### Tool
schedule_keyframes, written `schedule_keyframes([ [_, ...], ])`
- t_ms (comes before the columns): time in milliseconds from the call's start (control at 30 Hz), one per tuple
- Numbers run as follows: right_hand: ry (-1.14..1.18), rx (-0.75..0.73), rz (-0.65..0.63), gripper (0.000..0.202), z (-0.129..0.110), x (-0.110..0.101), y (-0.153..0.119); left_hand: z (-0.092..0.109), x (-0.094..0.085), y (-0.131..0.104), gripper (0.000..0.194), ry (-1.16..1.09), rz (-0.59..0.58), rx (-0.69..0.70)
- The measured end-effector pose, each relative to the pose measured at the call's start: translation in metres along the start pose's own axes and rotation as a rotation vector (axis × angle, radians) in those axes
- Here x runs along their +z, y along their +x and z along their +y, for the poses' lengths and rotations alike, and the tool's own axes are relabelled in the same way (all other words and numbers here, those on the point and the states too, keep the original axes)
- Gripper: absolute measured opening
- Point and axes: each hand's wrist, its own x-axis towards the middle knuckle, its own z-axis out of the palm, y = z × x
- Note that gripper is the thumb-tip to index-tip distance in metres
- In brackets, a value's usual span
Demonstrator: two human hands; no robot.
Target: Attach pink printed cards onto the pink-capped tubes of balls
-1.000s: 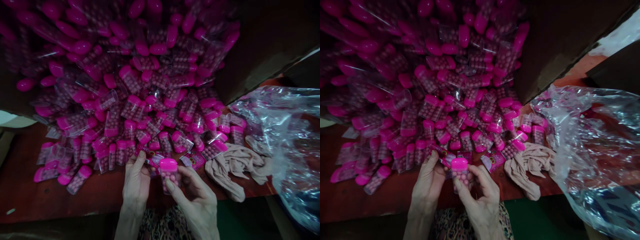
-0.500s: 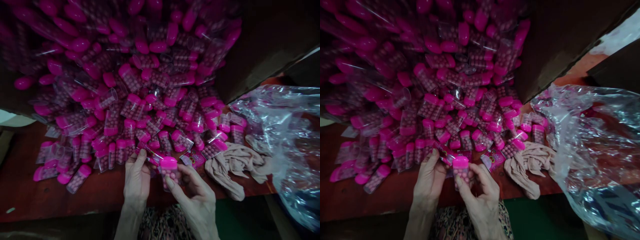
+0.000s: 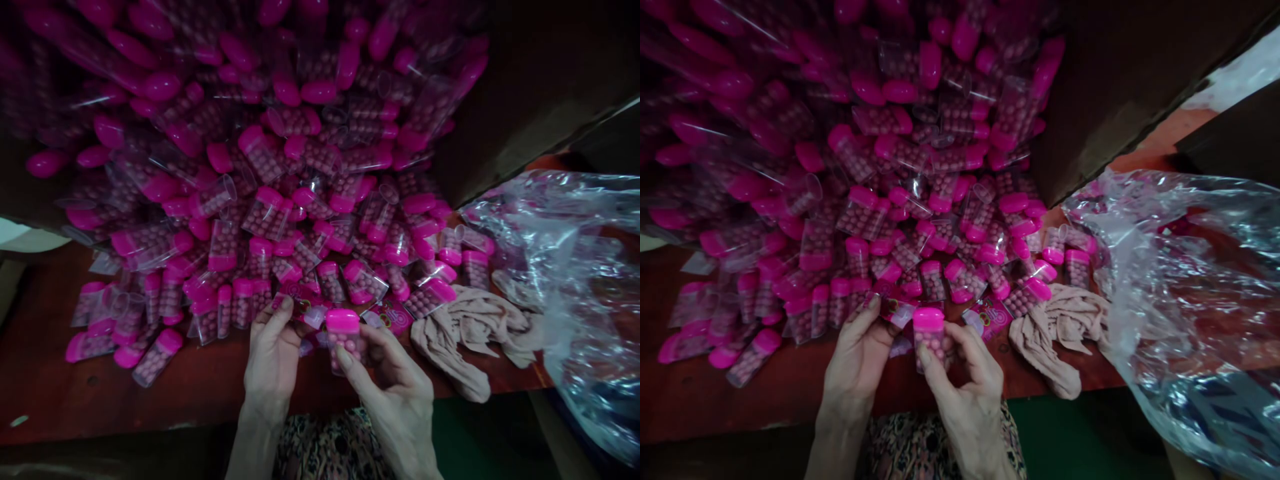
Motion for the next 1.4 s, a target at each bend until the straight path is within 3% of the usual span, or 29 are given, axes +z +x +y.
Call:
schedule_keyframes([
  [267,0.002,0.022,0.015,0.026,0.004,-0.004,0.0,-0.002,0.001,-0.002,0.015,0.124,-0.047,0.004],
  [700,0.12,0.017,0.094,0.029,-0.001,-0.009,-0.001,-0.006,0.0,-0.002,0.021,0.064,-0.018,0.0],
  [933,0.121,0.047,0.091,0.03,0.0,-0.008,-0.001,-0.006,0.001,-0.003,0.017,0.134,-0.092,-0.005],
  [1400,0.169,0.057,0.109,0.028,-0.003,-0.009,-0.002,-0.005,0.0,-0.003,0.015,0.183,-0.088,0.003],
])
